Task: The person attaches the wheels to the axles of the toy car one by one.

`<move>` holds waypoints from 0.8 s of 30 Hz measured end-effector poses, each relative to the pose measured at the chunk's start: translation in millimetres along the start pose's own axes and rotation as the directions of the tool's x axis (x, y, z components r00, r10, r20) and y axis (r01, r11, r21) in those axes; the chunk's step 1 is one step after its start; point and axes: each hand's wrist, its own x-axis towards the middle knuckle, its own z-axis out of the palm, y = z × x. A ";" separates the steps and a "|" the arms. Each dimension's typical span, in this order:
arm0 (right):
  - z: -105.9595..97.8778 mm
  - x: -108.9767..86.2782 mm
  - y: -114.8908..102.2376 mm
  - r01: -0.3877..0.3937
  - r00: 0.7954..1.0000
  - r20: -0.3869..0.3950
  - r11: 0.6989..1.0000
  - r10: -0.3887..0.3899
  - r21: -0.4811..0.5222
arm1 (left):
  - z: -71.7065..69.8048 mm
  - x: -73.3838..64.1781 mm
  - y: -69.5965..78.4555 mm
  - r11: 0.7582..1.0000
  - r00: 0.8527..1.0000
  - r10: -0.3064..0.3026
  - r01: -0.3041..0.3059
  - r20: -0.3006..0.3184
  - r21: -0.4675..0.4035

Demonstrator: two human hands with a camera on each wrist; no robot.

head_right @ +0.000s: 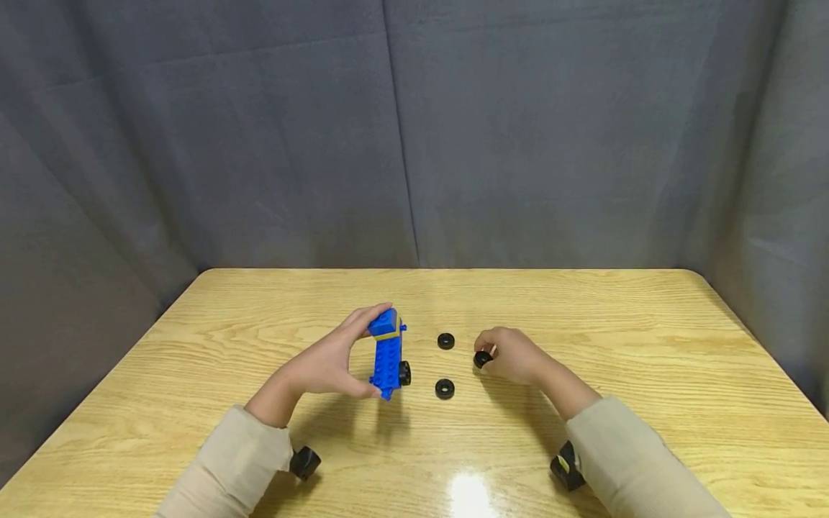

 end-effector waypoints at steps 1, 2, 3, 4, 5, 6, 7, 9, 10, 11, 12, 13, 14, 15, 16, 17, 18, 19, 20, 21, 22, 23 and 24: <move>-0.3 -0.8 -0.7 0.004 1.000 -0.014 1.000 -0.003 0.009 | 0.3 0.1 -0.2 1.000 1.000 0.001 -0.001 0.001 -0.006; -0.5 -1.3 -1.2 0.007 1.000 -0.028 1.000 -0.006 0.018 | 0.6 0.1 -0.4 1.000 1.000 0.003 -0.003 0.002 -0.009; -0.7 -1.7 -1.7 0.006 0.999 -0.042 1.000 -0.005 0.025 | 0.8 0.3 -0.6 1.000 1.000 0.004 -0.004 0.003 -0.014; -0.9 -2.1 -2.4 0.009 0.998 -0.056 1.000 -0.007 0.028 | 0.9 0.3 -0.8 1.000 1.000 0.007 -0.007 0.003 -0.015; -1.1 -2.3 -3.2 0.008 0.998 -0.068 0.999 -0.005 0.034 | 0.8 0.4 -0.7 1.000 1.000 0.008 -0.008 0.003 -0.012; -1.4 -2.6 -4.1 0.007 0.997 -0.078 0.999 -0.004 0.042 | 0.8 0.5 -0.8 1.000 1.000 0.008 -0.008 0.003 -0.008; -1.7 -2.9 -5.2 0.010 0.996 -0.084 0.999 -0.005 0.053 | 0.6 0.6 -0.5 1.000 1.000 0.009 -0.009 0.003 -0.004; -2.3 -3.6 -7.4 0.013 0.995 -0.099 0.998 -0.006 0.067 | 0.2 0.7 0.4 1.000 1.000 0.010 -0.010 0.002 0.000; -2.6 -4.0 -8.7 0.018 0.994 -0.106 0.997 -0.010 0.073 | 0.0 0.8 0.8 1.000 1.000 0.010 -0.010 0.002 0.003; -2.7 -4.5 -10.1 0.023 0.994 -0.113 0.996 -0.014 0.082 | -0.1 0.9 1.4 1.000 1.000 0.007 -0.007 0.002 0.003; -3.0 -5.0 -11.6 0.030 0.992 -0.121 0.996 -0.020 0.086 | -0.1 1.0 1.7 1.000 1.000 0.006 -0.006 0.001 0.001; -3.2 -5.5 -13.3 0.037 0.991 -0.129 0.995 -0.025 0.092 | -0.2 1.0 2.0 1.000 1.000 0.008 -0.008 0.001 -0.001; -3.5 -6.0 -14.9 0.042 0.990 -0.137 0.994 -0.029 0.099 | -0.2 1.0 2.3 1.000 1.000 0.009 -0.009 0.001 -0.003; -3.8 -6.6 -16.8 0.047 0.989 -0.145 0.993 -0.031 0.106 | -0.3 0.9 2.7 1.000 1.000 0.009 -0.009 0.000 -0.005; -4.0 -7.2 -18.4 0.053 0.987 -0.154 0.993 -0.036 0.107 | -0.2 0.8 3.0 1.000 1.000 0.011 -0.011 -0.001 -0.008; -4.3 -7.9 -20.3 0.057 0.986 -0.162 0.993 -0.040 0.107 | -0.2 0.7 3.4 1.000 1.000 0.013 -0.013 -0.003 -0.010; -4.4 -8.5 -22.0 0.061 0.985 -0.169 0.992 -0.042 0.108 | 0.0 0.6 3.7 1.000 1.000 0.017 -0.017 -0.004 -0.014; -4.5 -9.2 -23.7 0.063 0.983 -0.179 0.993 -0.044 0.102 | 0.1 0.4 3.9 1.000 1.000 0.022 -0.022 -0.005 -0.018; -4.5 -10.0 -25.5 0.067 0.981 -0.186 0.993 -0.048 0.095 | 0.3 0.1 4.3 1.000 1.000 0.023 -0.023 -0.005 -0.021; -4.5 -10.7 -27.3 0.069 0.980 -0.195 0.994 -0.051 0.087 | 0.5 -0.2 4.7 0.999 1.000 0.023 -0.024 -0.004 -0.024; -4.4 -11.3 -29.0 0.071 0.978 -0.202 0.994 -0.053 0.080 | 0.9 -0.5 4.8 0.999 1.000 0.026 -0.026 -0.003 -0.025; -4.3 -11.9 -30.9 0.073 0.976 -0.208 0.994 -0.056 0.076 | 1.2 -0.6 5.0 0.999 1.000 0.027 -0.027 -0.001 -0.027; -4.2 -12.4 -32.5 0.076 0.975 -0.214 0.995 -0.059 0.072 | 1.5 -0.7 5.1 0.999 1.000 0.028 -0.028 0.000 -0.030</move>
